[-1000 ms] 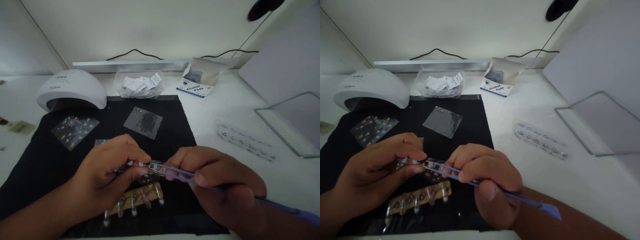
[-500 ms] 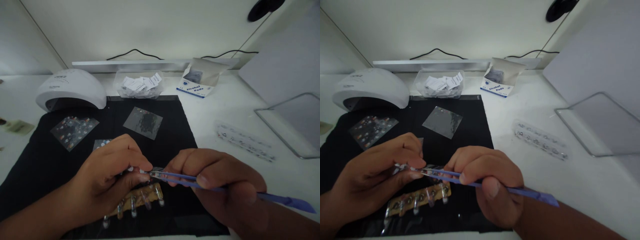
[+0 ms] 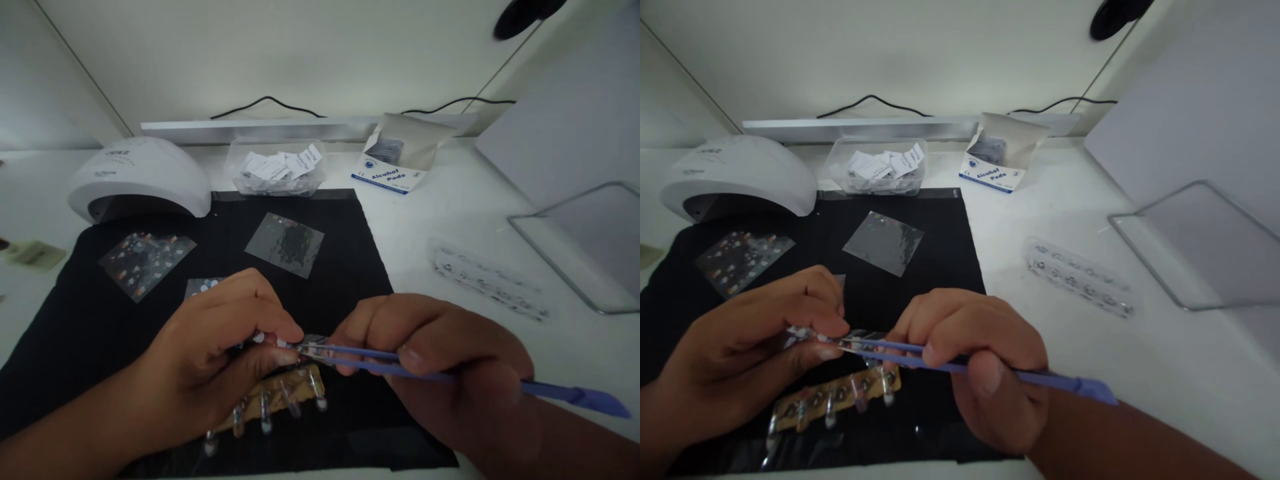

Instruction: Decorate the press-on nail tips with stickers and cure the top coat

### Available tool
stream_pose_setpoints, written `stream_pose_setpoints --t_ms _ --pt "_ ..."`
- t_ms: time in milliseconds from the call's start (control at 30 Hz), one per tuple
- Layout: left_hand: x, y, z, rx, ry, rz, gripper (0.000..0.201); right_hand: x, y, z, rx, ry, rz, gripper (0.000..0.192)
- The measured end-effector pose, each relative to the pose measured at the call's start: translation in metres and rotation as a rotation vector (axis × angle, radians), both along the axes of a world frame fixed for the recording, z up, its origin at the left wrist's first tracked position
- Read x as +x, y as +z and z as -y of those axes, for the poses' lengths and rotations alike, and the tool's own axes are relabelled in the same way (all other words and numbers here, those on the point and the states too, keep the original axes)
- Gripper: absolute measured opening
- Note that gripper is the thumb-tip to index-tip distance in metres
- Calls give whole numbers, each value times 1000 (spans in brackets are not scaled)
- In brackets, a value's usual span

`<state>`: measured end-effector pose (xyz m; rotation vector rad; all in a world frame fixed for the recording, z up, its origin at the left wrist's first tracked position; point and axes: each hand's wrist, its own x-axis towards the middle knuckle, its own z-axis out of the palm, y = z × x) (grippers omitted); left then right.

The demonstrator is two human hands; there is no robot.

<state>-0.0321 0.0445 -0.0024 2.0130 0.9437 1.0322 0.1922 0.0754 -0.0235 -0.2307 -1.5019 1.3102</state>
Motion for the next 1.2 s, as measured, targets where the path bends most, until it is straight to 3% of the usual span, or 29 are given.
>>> stream_pose_setpoints --t_ms 667,833,1200 --pt "-1 -1 -1 -57 -97 22 16 -1 0 -2 23 28 -17 30" --pt "-1 0 1 -67 -108 45 17 -1 3 2 -22 -21 -7 29" --pt "-1 1 -1 -77 -109 16 14 3 4 -1 -9 34 27 31"
